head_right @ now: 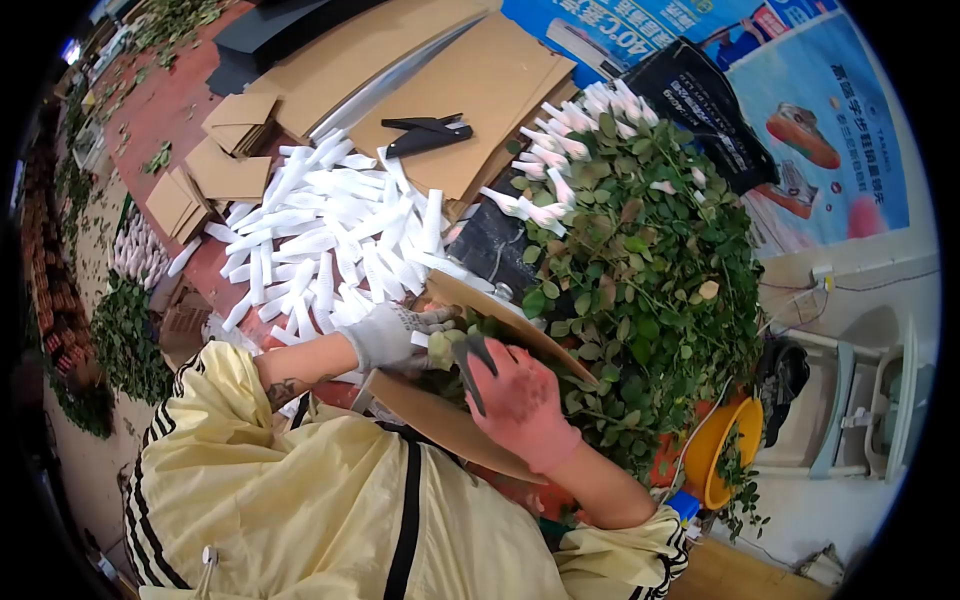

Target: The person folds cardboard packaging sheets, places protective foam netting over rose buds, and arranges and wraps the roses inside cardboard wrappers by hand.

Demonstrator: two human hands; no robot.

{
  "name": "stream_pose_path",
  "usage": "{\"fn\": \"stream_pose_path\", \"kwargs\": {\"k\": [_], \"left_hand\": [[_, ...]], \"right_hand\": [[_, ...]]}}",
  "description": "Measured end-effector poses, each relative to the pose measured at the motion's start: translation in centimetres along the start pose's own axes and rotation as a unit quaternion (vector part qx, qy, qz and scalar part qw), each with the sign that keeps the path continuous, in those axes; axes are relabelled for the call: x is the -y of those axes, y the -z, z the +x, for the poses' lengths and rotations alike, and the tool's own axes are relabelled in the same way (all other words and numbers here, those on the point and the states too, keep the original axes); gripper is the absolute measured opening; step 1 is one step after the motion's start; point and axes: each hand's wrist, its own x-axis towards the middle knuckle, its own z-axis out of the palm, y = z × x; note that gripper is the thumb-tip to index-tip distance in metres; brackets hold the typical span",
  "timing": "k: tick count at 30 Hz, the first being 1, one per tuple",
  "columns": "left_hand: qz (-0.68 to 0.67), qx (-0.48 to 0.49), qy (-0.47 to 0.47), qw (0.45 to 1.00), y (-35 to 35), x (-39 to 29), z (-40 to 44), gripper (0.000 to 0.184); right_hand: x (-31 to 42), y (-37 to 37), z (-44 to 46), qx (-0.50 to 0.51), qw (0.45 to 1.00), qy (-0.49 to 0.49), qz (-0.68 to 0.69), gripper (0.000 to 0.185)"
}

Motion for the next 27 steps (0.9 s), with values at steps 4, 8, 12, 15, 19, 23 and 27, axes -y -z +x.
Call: {"fn": "stream_pose_path", "kwargs": {"k": [4,8,12,15,19,23,27], "left_hand": [[-0.013,0.132,0.081,0.988,2.9,-1.1,0.7,0.058],[-0.003,0.161,0.078,0.984,2.8,-1.0,0.9,0.066],[0.0,0.171,0.081,0.982,2.9,-1.1,0.9,0.068],[-0.014,0.184,0.104,0.977,3.7,-1.7,1.0,0.067],[-0.035,0.163,0.108,0.98,3.9,-1.9,0.3,0.061],[-0.049,0.289,0.124,0.948,3.2,-1.6,0.9,0.064],[0.008,0.2,0.087,0.976,2.0,-1.7,0.2,0.079]], "right_hand": [[0.7,-2.2,1.8,0.125,0.99,0.005,-0.064,0.056],[-0.9,-3.8,1.1,0.145,0.988,-0.027,-0.044,0.047],[-1.4,-4.1,0.8,0.049,0.998,-0.034,-0.025,0.041],[-1.5,-4.0,-0.2,-0.044,0.997,-0.047,-0.044,0.043],[-2.4,-3.6,-0.2,-0.16,0.986,-0.054,-0.002,0.039],[-1.3,-6.1,1.8,-0.014,0.997,-0.069,-0.043,0.036],[-3.1,-10.6,3.6,-0.105,0.992,-0.009,-0.071,0.034]]}}
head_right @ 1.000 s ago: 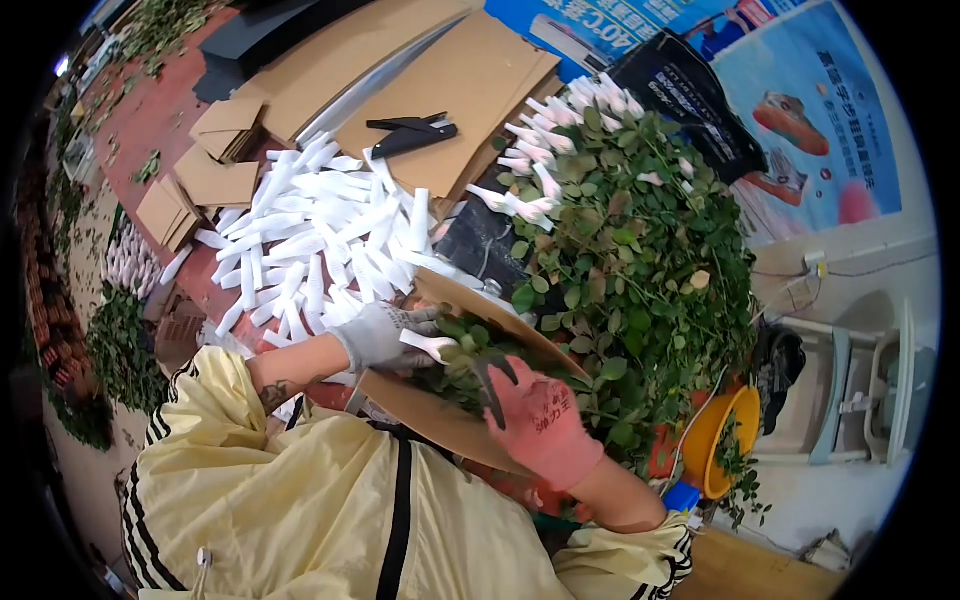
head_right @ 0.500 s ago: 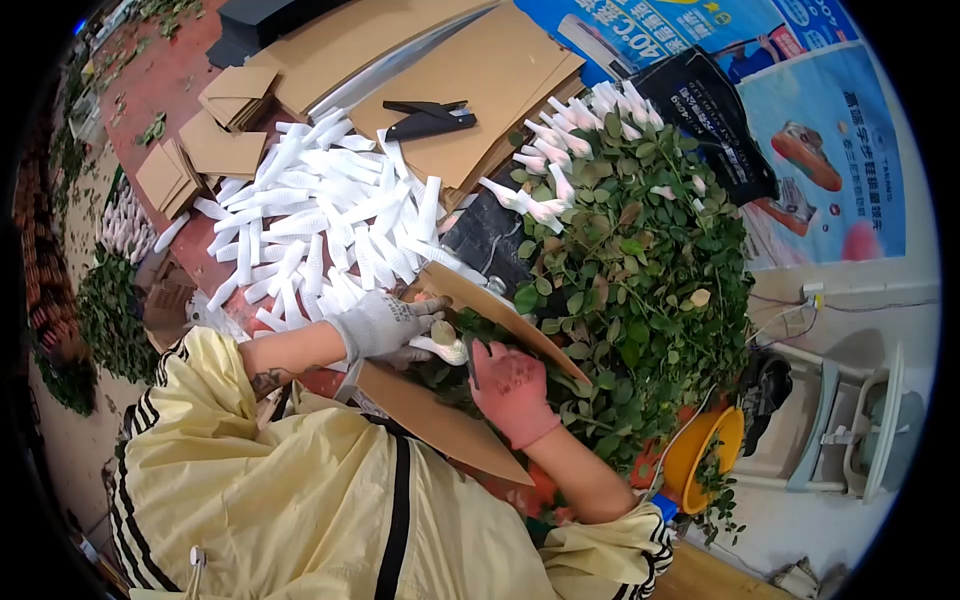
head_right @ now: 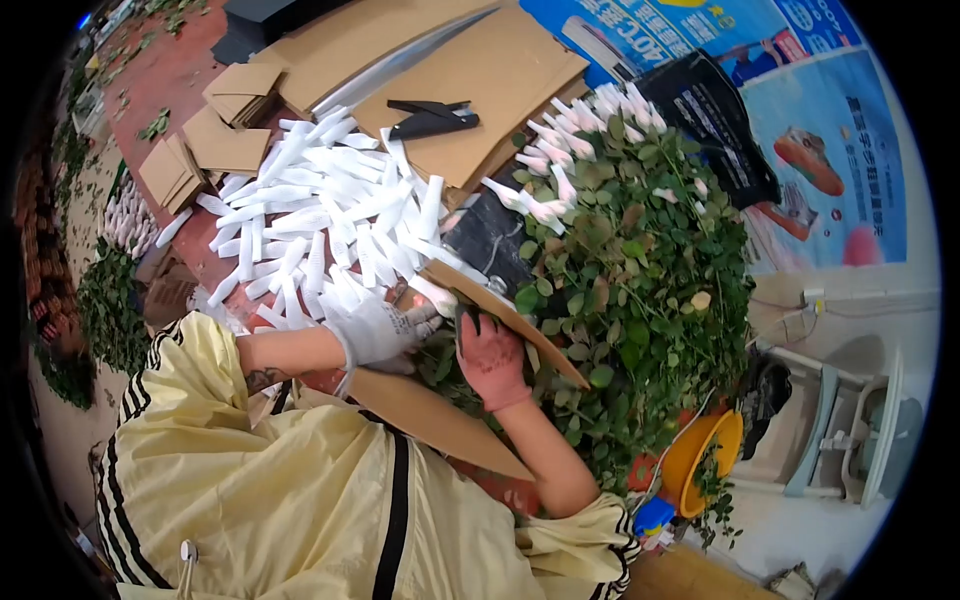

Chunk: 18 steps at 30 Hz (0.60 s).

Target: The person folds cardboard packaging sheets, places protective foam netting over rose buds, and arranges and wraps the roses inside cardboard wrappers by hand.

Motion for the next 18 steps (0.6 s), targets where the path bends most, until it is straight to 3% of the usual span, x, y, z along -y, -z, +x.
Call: {"fn": "stream_pose_path", "kwargs": {"k": [4,8,13,15,18], "left_hand": [[0.024,0.073,0.026,0.997,2.3,-1.1,-0.7,0.082],[0.024,0.0,-0.009,1.0,0.4,-0.6,-0.9,0.078],[0.044,0.037,0.003,0.998,1.4,-1.2,-1.4,0.077],[0.062,0.022,-0.001,0.998,1.4,-1.2,-1.4,0.077],[0.063,0.048,0.006,0.997,1.3,-1.6,-1.3,0.075]], "right_hand": [[0.4,-1.4,-0.7,-0.035,0.999,-0.02,0.023,0.039],[-0.3,-3.2,-0.7,-0.027,0.999,-0.022,-0.014,0.035],[0.2,-4.7,-0.2,-0.017,0.998,-0.067,-0.009,0.027],[0.1,-4.7,0.2,-0.086,0.994,-0.062,0.009,0.025],[0.6,-4.6,0.3,-0.036,0.998,-0.052,0.028,0.026]]}}
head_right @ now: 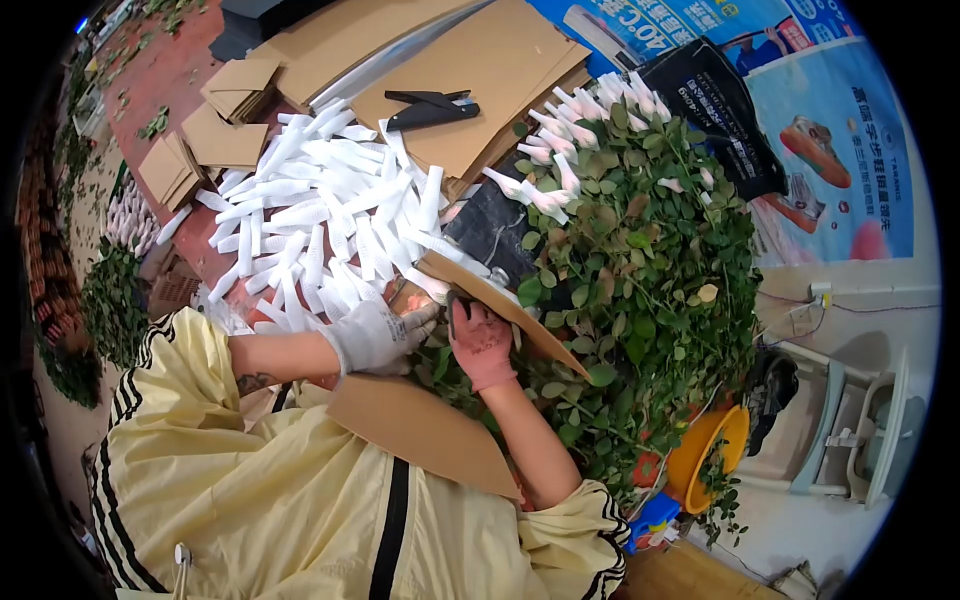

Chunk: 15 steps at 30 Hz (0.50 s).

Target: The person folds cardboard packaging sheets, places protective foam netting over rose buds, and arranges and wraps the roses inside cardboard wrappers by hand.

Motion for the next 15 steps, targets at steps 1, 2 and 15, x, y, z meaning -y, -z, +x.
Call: {"fn": "stream_pose_path", "kwargs": {"k": [1,2,15], "left_hand": [[-0.016,-0.003,-0.006,1.0,0.1,0.2,0.1,0.074],[-0.031,-0.007,-0.012,0.999,0.1,0.4,0.1,0.073],[0.012,-0.172,0.065,0.983,-0.3,6.8,2.9,0.029]], "right_hand": [[-0.1,0.0,-0.1,0.0,1.0,0.0,0.0,0.026],[-0.1,-0.1,-0.2,0.016,1.0,0.008,-0.015,0.03],[0.2,0.2,-0.3,0.063,0.997,-0.049,0.018,0.042]]}}
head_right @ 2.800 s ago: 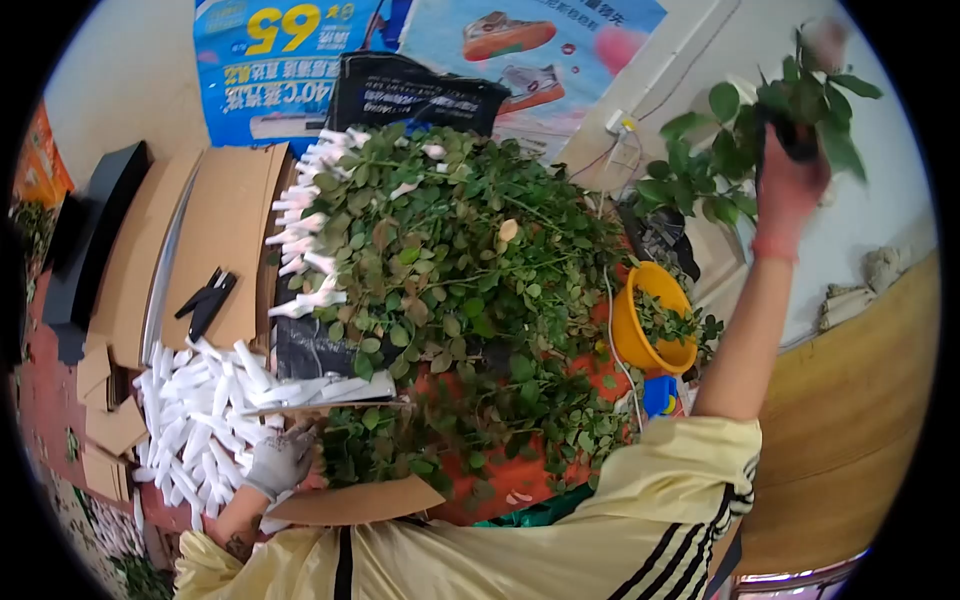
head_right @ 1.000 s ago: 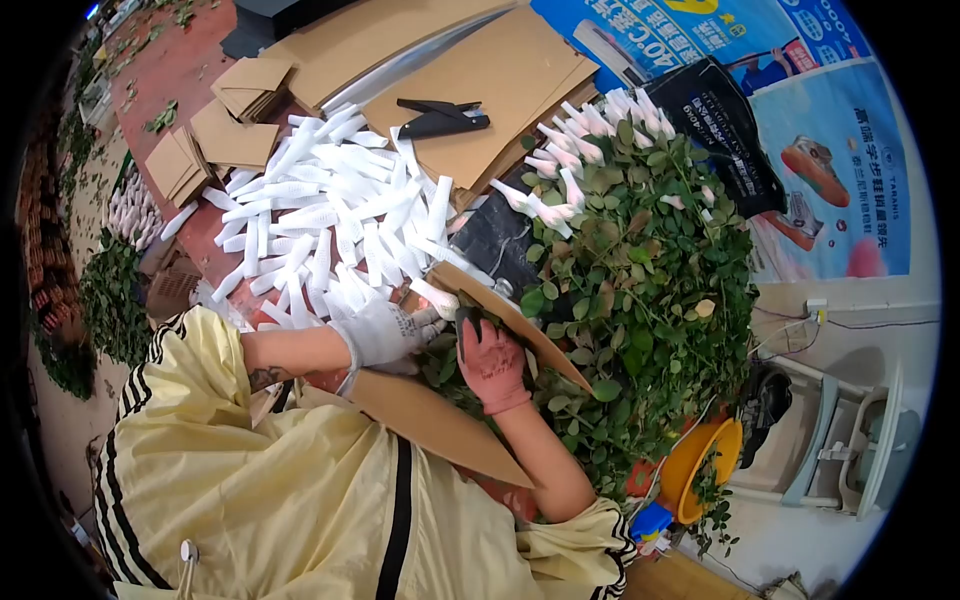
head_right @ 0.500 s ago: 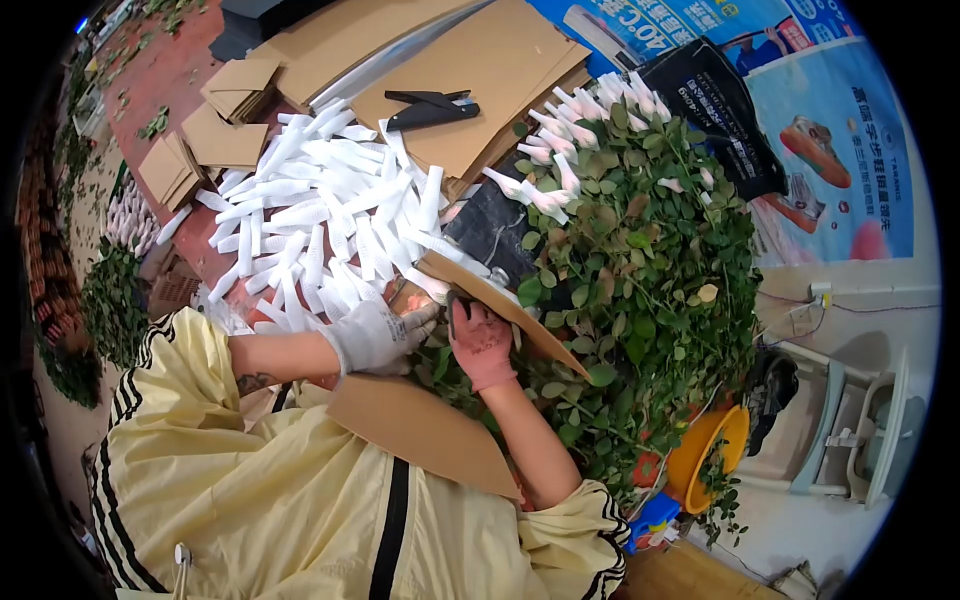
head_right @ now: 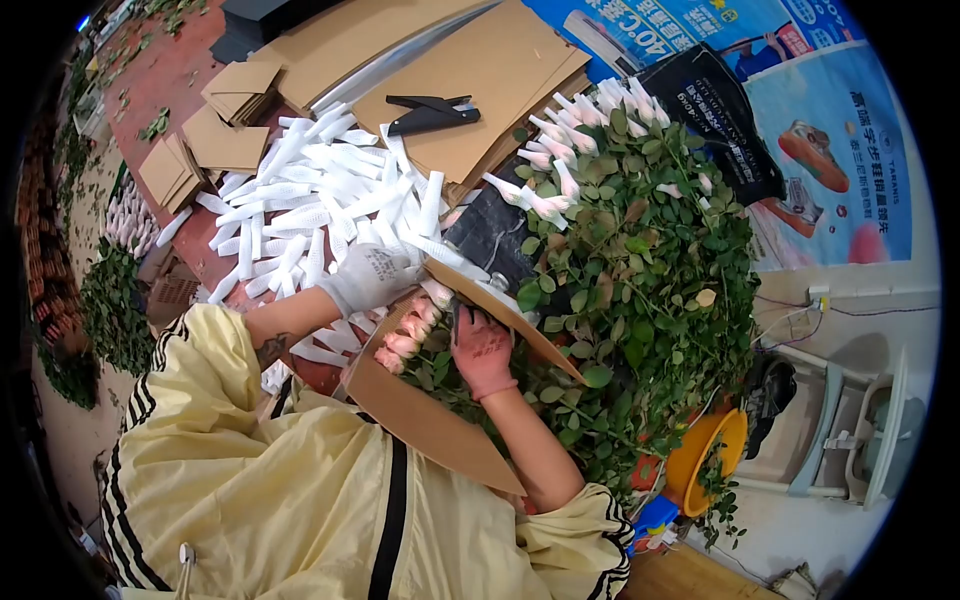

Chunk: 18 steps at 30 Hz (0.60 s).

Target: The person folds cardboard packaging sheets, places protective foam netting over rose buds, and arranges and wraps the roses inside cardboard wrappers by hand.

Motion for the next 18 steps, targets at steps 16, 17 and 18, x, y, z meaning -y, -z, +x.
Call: {"fn": "stream_pose_path", "kwargs": {"k": [16,17,18], "left_hand": [[0.064,0.023,0.171,0.983,8.2,1.5,-2.2,0.02],[-0.036,0.014,0.077,0.996,7.7,1.4,-2.6,0.022],[-0.057,0.055,0.014,0.997,7.7,-0.4,-2.5,0.022]], "right_hand": [[-0.4,-0.9,0.4,-0.072,0.997,0.021,0.035,0.038],[-0.3,-0.8,0.5,-0.059,0.998,0.018,0.034,0.038],[-0.4,-0.8,0.4,-0.059,0.998,0.019,0.034,0.038]]}}
